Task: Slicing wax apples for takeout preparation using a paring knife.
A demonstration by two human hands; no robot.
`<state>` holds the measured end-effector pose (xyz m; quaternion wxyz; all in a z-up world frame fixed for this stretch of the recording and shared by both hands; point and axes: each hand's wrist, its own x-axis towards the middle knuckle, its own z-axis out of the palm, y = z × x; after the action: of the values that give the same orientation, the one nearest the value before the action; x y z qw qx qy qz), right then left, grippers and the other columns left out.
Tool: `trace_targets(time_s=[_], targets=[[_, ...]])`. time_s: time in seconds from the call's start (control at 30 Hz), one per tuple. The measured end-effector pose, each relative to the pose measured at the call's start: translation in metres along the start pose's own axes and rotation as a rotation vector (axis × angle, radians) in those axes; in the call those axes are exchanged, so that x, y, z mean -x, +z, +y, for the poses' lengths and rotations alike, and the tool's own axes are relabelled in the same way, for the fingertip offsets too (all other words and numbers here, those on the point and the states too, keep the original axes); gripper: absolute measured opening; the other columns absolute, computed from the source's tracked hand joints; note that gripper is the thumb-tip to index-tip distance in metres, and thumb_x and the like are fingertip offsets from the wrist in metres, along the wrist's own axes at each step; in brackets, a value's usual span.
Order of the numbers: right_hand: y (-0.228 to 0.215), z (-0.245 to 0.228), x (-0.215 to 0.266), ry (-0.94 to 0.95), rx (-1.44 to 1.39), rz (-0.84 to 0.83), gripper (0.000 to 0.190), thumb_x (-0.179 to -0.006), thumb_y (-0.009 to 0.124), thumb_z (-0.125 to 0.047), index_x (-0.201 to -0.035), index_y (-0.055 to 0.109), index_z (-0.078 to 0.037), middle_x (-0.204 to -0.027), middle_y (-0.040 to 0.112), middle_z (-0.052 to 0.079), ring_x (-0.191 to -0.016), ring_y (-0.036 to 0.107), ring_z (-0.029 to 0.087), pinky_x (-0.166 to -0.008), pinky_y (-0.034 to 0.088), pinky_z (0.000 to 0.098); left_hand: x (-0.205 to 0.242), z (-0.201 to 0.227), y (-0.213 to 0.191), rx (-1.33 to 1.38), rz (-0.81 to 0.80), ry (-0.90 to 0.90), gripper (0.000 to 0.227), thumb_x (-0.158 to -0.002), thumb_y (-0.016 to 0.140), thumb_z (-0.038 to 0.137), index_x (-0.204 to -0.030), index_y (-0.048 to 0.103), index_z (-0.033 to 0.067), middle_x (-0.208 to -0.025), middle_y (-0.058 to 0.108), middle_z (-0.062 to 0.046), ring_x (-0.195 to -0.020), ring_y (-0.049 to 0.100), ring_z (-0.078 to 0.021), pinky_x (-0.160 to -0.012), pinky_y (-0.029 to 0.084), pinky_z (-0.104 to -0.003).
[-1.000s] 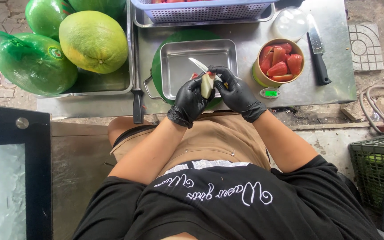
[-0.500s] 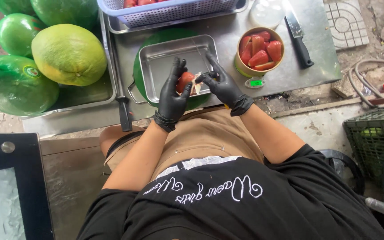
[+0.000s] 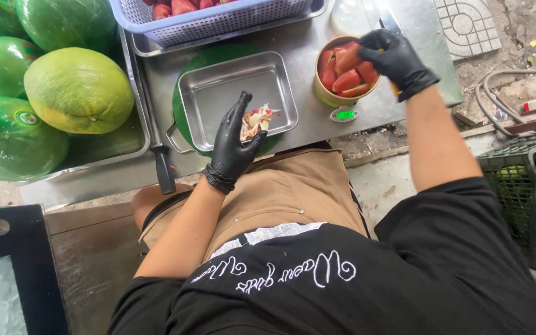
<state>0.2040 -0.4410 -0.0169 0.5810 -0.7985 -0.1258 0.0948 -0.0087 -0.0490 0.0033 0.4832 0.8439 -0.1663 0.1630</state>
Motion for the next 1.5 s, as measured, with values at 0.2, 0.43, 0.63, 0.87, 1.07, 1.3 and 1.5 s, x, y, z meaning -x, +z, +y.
trace_targets(time_s=[0.2, 0.43, 0.63, 0.87, 1.07, 1.3, 1.5], targets=[[-0.027, 0.018, -0.029, -0.018, 0.264, -0.136, 0.023, -0.100, 0.075, -0.016, -0.121, 0.073, -0.009, -0.112, 0.073, 0.003, -0.105, 0.066, 0.011, -0.096, 0.052, 0.0279, -0.009, 0.010, 0.003, 0.006, -0.079, -0.033, 0.070, -0.093, 0.075, 0.013, -0.155, 0.043, 0.0024, -0.148, 0.055, -0.025, -0.140, 0.053, -0.0400, -0.117, 0.043, -0.045], [-0.018, 0.007, -0.025, -0.166, 0.302, -0.003, 0.026, -0.096, 0.081, -0.018, -0.110, 0.064, -0.005, -0.123, 0.075, 0.001, -0.115, 0.066, 0.011, -0.101, 0.053, 0.0314, -0.015, 0.009, 0.005, -0.009, -0.075, -0.068, 0.063, -0.095, 0.072, 0.012, -0.152, 0.048, 0.0020, -0.148, 0.056, -0.024, -0.140, 0.053, -0.0393, -0.118, 0.043, -0.045], [-0.004, -0.014, -0.005, -0.132, 0.566, -0.010, 0.039, -0.089, 0.087, -0.029, -0.120, 0.075, -0.009, -0.105, 0.071, 0.011, -0.095, 0.067, 0.021, -0.088, 0.054, 0.0368, -0.015, 0.009, 0.007, 0.035, -0.070, -0.084, 0.058, -0.096, 0.072, 0.012, -0.149, 0.051, 0.0020, -0.149, 0.056, -0.022, -0.140, 0.054, -0.0371, -0.118, 0.043, -0.043], [-0.008, -0.006, -0.006, -0.166, 0.605, -0.011, 0.038, -0.092, 0.088, -0.033, -0.114, 0.075, -0.005, -0.101, 0.071, 0.011, -0.094, 0.068, 0.025, -0.088, 0.054, 0.0379, -0.019, 0.010, 0.012, 0.055, -0.089, -0.053, 0.056, -0.095, 0.072, 0.012, -0.147, 0.052, 0.0018, -0.149, 0.056, -0.021, -0.141, 0.053, -0.0374, -0.119, 0.041, -0.044], [-0.002, -0.023, 0.008, -0.210, 0.526, 0.020, 0.045, -0.087, 0.089, -0.034, -0.121, 0.076, -0.008, -0.105, 0.073, 0.010, -0.096, 0.068, 0.023, -0.088, 0.053, 0.0358, -0.102, -0.005, 0.055, -0.087, -0.192, 0.019, 0.046, -0.094, 0.072, 0.022, -0.137, 0.063, 0.0086, -0.140, 0.063, -0.018, -0.131, 0.057, -0.0381, -0.111, 0.044, -0.046], [0.005, -0.030, 0.015, -0.172, 0.586, 0.061, 0.038, -0.084, 0.090, -0.028, -0.112, 0.077, -0.006, -0.105, 0.073, 0.012, -0.100, 0.067, 0.025, -0.092, 0.054, 0.0367, -0.187, -0.009, 0.120, -0.234, -0.397, -0.148, 0.032, -0.083, 0.077, 0.035, -0.107, 0.075, 0.0147, -0.102, 0.074, -0.011, -0.093, 0.071, -0.0314, -0.085, 0.055, -0.043], [-0.001, -0.027, 0.014, -0.180, 0.408, -0.015, 0.049, -0.081, 0.086, -0.027, -0.125, 0.074, -0.010, -0.114, 0.074, 0.010, -0.105, 0.069, 0.020, -0.096, 0.053, 0.0343, -0.191, -0.020, 0.143, -0.433, -0.382, 0.063, 0.036, -0.073, 0.084, 0.039, -0.099, 0.076, 0.0156, -0.090, 0.073, -0.012, -0.086, 0.070, -0.0338, -0.078, 0.055, -0.048]])
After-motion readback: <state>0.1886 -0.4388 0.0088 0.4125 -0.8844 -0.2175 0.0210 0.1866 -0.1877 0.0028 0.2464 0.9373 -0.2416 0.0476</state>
